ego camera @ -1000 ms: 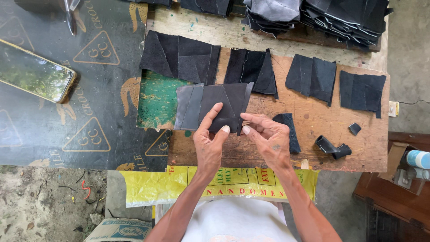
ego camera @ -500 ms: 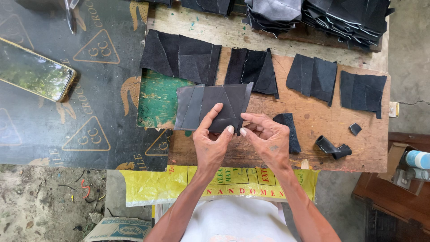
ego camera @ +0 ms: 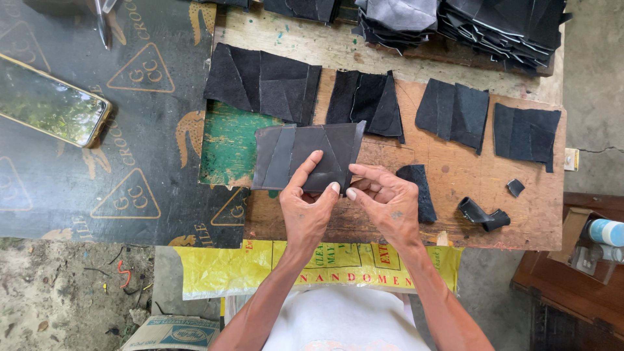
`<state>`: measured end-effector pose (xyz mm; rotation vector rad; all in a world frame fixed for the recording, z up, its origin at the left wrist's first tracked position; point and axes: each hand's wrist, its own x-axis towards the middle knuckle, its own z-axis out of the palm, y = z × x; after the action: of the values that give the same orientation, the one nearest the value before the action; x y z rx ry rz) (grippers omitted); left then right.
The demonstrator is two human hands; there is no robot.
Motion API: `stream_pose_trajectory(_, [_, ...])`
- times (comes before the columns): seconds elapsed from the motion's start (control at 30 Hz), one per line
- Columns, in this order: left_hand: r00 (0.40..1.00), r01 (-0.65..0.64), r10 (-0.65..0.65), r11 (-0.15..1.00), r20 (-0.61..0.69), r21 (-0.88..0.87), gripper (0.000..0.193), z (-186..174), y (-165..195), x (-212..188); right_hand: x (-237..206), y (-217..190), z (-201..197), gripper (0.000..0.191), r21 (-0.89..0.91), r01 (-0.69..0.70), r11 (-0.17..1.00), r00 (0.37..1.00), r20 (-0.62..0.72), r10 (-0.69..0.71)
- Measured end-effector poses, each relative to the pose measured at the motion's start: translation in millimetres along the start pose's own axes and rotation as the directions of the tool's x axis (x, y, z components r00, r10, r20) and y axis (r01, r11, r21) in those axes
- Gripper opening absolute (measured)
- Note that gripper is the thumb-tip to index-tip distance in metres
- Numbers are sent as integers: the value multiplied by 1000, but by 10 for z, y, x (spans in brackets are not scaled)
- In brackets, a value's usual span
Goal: The person assembles small black leather pieces on a wooden workbench. They align and fold the pieces, apply glue from a bottle to the edges, and press them together to form a small pouch-like item.
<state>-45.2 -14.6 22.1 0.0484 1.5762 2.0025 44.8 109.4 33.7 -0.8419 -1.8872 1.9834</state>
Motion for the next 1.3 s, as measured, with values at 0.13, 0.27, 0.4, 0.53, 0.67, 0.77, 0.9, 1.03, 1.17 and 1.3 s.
stream_pose_trajectory(0.13, [999,-38,38,998,-1,54,57,-13,-5,-7,-3,1,5,46,-2,-1,1000,1000,4,1])
stream_pose_trajectory(0.27, [999,-32,33,996,-13,81,58,-11,-19,-17,-17,0,54,46,-33,22,999,999,-26,-23])
stream_pose_trajectory(0.4, [998,-50,53,993,-26,105,58,13,-37,-36,-31,4,93,44,-63,120,991,991,-50,-124])
stream_pose_trajectory(0.53, [997,-72,72,997,-9,39,55,14,-40,-21,1,24,-2,41,12,14,1000,1000,-15,-14])
stream_pose_trajectory(0.67, [998,-53,54,998,-38,16,51,43,-52,-35,29,122,-67,31,165,-41,985,998,-37,48])
stream_pose_trajectory(0.77, [997,-60,60,998,-52,3,50,63,-66,-34,37,199,-70,28,229,-37,973,997,-52,50])
stream_pose_trajectory(0.9, [997,-54,53,998,-58,-12,51,59,-72,-22,42,218,-72,30,247,-16,969,998,-56,31])
stream_pose_trajectory(1.03, [996,-59,61,998,-69,31,51,60,-61,-22,51,175,-57,31,294,-16,956,999,-43,30])
stream_pose_trajectory(1.17, [993,-63,73,992,-88,111,52,81,-61,-57,35,137,-21,33,247,6,969,998,-69,11])
stream_pose_trajectory(1.3, [978,-182,191,979,-89,96,48,130,-103,-118,-4,137,48,35,186,41,982,992,-128,-18])
